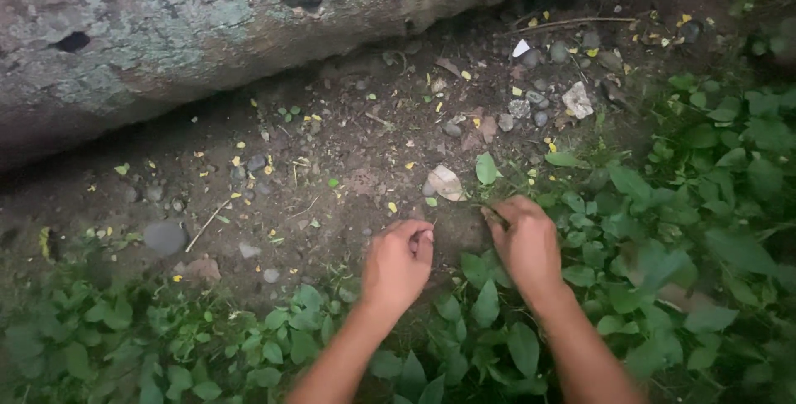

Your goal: Picking small weeds and green plants from the ground next to a fallen log.

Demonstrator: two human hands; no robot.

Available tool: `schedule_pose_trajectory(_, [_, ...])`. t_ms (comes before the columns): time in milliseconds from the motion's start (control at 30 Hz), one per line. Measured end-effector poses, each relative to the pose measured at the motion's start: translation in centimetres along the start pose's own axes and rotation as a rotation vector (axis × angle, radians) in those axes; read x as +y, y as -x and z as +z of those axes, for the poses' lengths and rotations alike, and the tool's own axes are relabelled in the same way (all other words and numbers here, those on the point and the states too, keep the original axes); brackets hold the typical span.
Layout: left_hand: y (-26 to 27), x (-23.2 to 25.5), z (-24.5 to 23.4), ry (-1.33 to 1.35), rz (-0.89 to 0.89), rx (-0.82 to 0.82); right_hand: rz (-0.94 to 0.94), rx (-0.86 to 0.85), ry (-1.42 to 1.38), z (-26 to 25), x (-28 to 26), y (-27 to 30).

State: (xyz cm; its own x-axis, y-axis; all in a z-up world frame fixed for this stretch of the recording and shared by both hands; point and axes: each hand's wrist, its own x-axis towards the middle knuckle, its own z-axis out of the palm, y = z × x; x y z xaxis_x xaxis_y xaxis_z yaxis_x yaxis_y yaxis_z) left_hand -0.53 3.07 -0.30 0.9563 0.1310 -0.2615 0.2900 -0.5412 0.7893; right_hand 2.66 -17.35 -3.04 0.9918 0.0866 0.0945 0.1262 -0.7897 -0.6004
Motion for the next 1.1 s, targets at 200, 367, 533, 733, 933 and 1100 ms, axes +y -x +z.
schedule_pose_trajectory(200, [-0.1,0.8,0.6,0.023,0.002,-0.018,0.026,-0.046,0.018,-0.4,-0.3,-0.4])
schedule_pose_trajectory(367, [-0.2,1.6,1.0,0.034,0.022,-0.029,-0.017,-0.072,0.048,-0.3,0.7,-0.1])
schedule_pose_trajectory(533, [-0.9,2.1,2.1,0.032,0.076,-0.043,0.015,-0.061,-0.056,-0.9,0.7,1.2])
schedule_pose_trajectory(733, [-2.5,3.7,4.6,-0.117,0.375,0.044,0.159,0.042,-0.156,-2.2,1.3,2.3])
schedule_pose_trajectory(933, [-4.9,5.1,6.8,-0.243,0.432,-0.013,0.357,0.121,-0.222,-3.2,1.2,2.4])
schedule_pose_trajectory(1100, [-6.3,4.3,8.1,-0.353,0.528,-0.004,0.583,0.105,-0.225,-3.2,1.3,2.1])
